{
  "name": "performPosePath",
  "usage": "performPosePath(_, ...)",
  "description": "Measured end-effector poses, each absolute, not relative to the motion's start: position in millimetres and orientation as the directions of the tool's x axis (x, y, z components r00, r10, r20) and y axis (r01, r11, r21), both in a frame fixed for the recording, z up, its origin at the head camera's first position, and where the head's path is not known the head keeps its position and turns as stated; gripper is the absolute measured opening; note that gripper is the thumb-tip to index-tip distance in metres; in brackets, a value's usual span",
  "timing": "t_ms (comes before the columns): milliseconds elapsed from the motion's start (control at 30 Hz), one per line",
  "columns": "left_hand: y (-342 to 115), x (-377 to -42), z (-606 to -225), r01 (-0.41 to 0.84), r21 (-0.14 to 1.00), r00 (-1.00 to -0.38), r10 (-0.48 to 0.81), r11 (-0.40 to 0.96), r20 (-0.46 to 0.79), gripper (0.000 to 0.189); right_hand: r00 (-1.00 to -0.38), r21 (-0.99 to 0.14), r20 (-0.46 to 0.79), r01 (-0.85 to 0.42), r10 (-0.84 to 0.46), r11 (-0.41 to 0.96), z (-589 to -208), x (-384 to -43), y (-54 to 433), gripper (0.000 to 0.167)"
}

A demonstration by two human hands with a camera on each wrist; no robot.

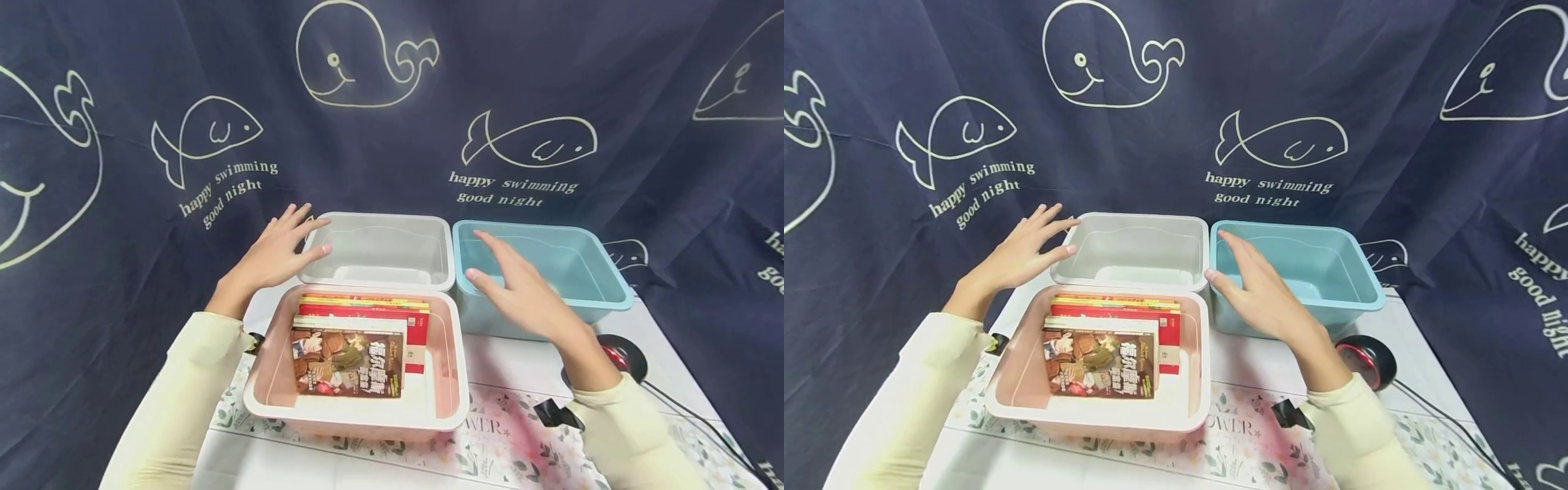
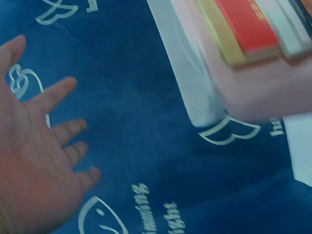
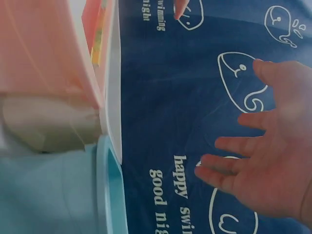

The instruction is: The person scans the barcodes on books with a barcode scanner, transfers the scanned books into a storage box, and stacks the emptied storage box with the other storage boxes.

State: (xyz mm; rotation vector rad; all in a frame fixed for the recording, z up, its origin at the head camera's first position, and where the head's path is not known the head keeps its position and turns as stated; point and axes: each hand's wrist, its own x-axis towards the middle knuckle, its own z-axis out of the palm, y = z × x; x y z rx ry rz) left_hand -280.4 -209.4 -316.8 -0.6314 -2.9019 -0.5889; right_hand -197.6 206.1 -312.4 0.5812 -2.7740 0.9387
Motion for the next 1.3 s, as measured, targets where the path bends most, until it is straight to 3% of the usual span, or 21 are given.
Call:
performPosePath(300, -243, -299, -337, 0.367, 0.528, -0.923, 0.371, 0.766, 0.103, 0.065, -0.892, -0.664, 0.281, -0.446, -0.353, 0.600, -327, -201, 184, 0.058)
performPosePath(567, -261, -309, -362, 0.271, 0.604, -0.951, 0.306, 0.749, 0.046, 0.069, -0.878, -0.764, 0.218, -0.425, -0.425, 0.486, -346, -196, 153, 0.041)
performPosePath(967, -273, -320, -388, 0.201, 0.683, -0.967, 0.255, 0.702, 0.022, 0.066, -0.849, -0.779, 0.108, -0.396, -0.517, 0.486, -380, -191, 111, 0.024)
performPosePath(1300, -275, -320, -413, 0.145, 0.795, -0.969, 0.246, 0.589, -0.005, 0.062, -0.894, -0.770, 0.063, -0.326, -0.443, 0.548, -392, -192, 104, 0.021)
